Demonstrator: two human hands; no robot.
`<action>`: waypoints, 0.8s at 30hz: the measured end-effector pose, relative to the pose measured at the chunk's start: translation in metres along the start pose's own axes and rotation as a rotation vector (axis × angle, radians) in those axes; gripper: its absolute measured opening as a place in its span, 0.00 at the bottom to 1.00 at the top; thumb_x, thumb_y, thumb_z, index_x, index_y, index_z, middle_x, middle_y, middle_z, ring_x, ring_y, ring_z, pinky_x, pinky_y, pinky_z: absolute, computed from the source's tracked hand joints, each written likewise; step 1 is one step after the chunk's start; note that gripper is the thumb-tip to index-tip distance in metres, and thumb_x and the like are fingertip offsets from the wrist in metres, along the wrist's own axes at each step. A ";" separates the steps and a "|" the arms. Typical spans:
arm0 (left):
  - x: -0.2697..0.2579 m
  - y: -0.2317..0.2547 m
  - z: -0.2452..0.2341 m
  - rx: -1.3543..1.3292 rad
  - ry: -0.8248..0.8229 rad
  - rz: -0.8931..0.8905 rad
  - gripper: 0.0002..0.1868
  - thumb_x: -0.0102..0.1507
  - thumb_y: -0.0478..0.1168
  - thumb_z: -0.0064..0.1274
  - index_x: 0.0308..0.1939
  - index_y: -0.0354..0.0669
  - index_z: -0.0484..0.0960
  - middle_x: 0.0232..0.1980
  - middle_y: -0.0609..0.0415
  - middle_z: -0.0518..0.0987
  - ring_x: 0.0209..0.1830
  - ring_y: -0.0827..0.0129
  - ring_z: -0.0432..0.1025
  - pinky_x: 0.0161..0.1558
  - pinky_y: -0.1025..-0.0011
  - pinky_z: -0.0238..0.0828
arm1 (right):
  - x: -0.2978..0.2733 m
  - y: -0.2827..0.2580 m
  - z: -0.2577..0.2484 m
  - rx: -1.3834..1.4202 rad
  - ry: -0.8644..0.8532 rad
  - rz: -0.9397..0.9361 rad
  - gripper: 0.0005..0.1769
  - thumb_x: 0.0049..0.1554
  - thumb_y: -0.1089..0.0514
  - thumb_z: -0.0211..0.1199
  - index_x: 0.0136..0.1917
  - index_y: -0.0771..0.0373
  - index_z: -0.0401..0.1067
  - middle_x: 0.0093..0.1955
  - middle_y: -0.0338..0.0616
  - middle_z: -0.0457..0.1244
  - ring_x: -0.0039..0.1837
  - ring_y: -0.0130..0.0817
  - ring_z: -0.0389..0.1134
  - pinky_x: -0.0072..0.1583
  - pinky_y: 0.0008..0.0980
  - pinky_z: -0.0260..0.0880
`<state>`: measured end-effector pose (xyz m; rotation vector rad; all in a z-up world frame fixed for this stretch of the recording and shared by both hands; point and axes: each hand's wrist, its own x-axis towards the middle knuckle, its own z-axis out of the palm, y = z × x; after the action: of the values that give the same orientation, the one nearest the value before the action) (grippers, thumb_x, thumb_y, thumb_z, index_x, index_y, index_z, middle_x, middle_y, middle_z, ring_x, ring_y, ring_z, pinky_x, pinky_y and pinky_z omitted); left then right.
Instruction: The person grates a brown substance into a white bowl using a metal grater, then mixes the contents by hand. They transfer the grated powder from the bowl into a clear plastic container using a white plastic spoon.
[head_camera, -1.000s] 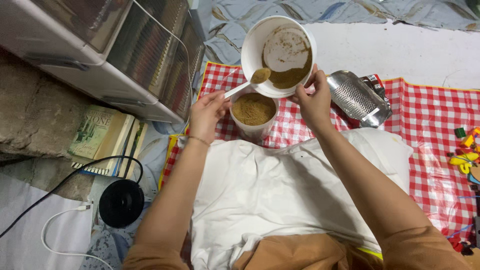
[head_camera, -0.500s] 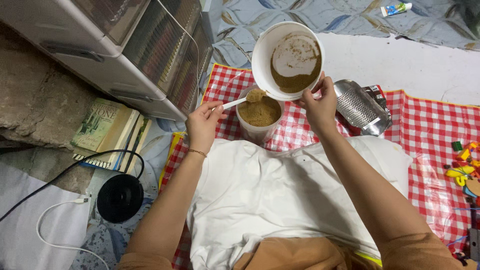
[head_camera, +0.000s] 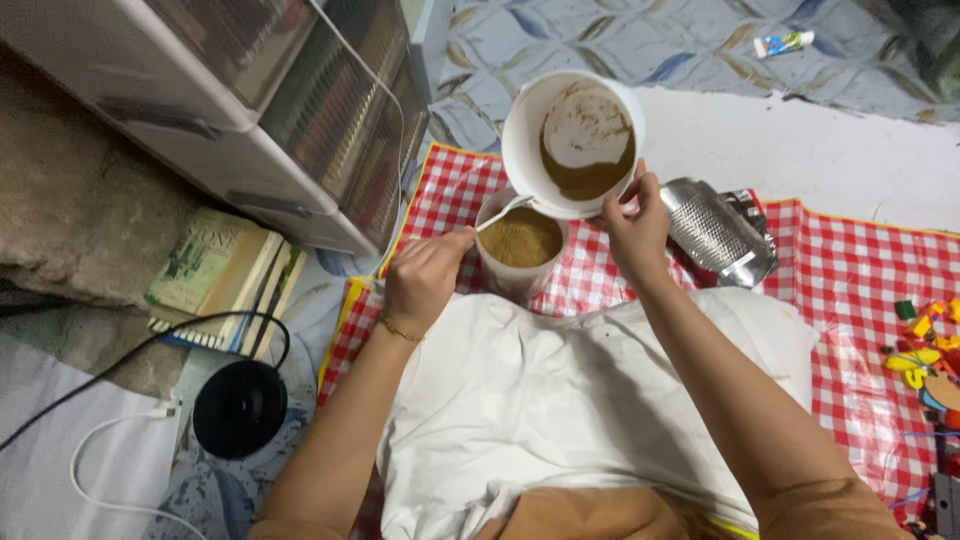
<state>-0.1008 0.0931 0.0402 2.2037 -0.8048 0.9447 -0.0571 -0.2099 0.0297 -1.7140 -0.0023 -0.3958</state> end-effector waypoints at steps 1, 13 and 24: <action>0.004 0.001 0.003 -0.066 0.031 -0.104 0.09 0.68 0.32 0.55 0.52 0.40 0.84 0.46 0.48 0.86 0.44 0.60 0.83 0.45 0.65 0.79 | 0.001 0.001 0.000 -0.005 -0.008 -0.003 0.10 0.64 0.67 0.55 0.48 0.71 0.54 0.59 0.49 0.59 0.55 0.45 0.76 0.53 0.33 0.87; 0.078 -0.014 0.115 -0.419 0.153 -0.591 0.12 0.67 0.37 0.57 0.54 0.43 0.86 0.43 0.47 0.87 0.39 0.65 0.84 0.42 0.70 0.79 | 0.015 0.020 -0.008 -0.409 -0.016 -0.079 0.39 0.59 0.61 0.61 0.81 0.64 0.53 0.48 0.45 0.57 0.50 0.32 0.64 0.54 0.35 0.77; 0.073 -0.034 0.145 -0.418 -0.158 -0.132 0.15 0.66 0.28 0.49 0.54 0.42 0.84 0.57 0.46 0.83 0.58 0.60 0.80 0.59 0.67 0.79 | 0.033 0.001 -0.006 -0.174 -0.136 0.102 0.11 0.58 0.65 0.55 0.41 0.65 0.53 0.83 0.58 0.46 0.60 0.41 0.72 0.53 0.28 0.82</action>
<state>0.0234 -0.0105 0.0052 1.9491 -0.8308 0.4882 -0.0272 -0.2234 0.0378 -1.9014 0.0210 -0.2082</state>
